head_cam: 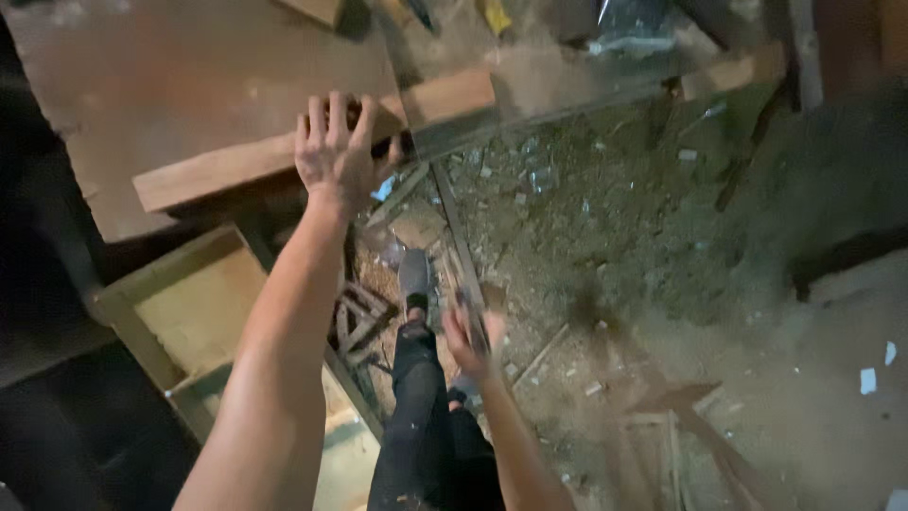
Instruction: The person saws a wooden plank into smaller pieces, then uses a chisel to carve and shape the cut pieces. They finish by sanding the edges of the wood with sandpaper.
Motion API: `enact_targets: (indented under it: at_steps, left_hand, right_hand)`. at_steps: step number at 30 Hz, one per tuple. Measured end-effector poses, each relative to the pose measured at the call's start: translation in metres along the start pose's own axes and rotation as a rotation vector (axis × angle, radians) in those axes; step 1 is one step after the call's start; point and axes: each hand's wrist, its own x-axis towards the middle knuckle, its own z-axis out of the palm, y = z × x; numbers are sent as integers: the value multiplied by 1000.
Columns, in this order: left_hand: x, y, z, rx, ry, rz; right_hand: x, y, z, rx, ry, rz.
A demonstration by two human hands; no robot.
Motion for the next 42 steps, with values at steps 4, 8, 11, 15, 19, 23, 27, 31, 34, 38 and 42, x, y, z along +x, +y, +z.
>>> enact_targets:
  at_steps: [4,8,11,15,19,23,27,31,34,38,42]
  left_hand:
    - [7,-2,2,66,33,22]
    - [-3,-2,8,82,-41,-15]
    - [-3,-3,12,70,-36,-14]
    - [-3,-5,15,121,34,2]
    - [5,-9,12,53,86,13]
    - [-3,-5,9,42,50,13]
    - [0,-5,10,57,65,-5]
    - [0,-9,10,33,60,19]
    - [-3,-8,15,79,65,29]
    - [-6,-9,18,128,61,34]
    - [-8,-11,22,85,71,32]
  right_hand:
    - [78,6,37,390,77,269]
    - [68,5,31,365,73,239]
    - [12,-6,1,313,14,348]
    - [-12,-6,-6,312,69,246]
    - [52,11,39,357,168,167]
    - [68,16,52,403,110,361]
    - [21,2,17,273,85,357]
    - [17,-8,7,334,148,227]
    - [63,-7,16,414,121,184]
    - [130,-11,28,424,5,244]
    - [147,-19,31,533,54,152]
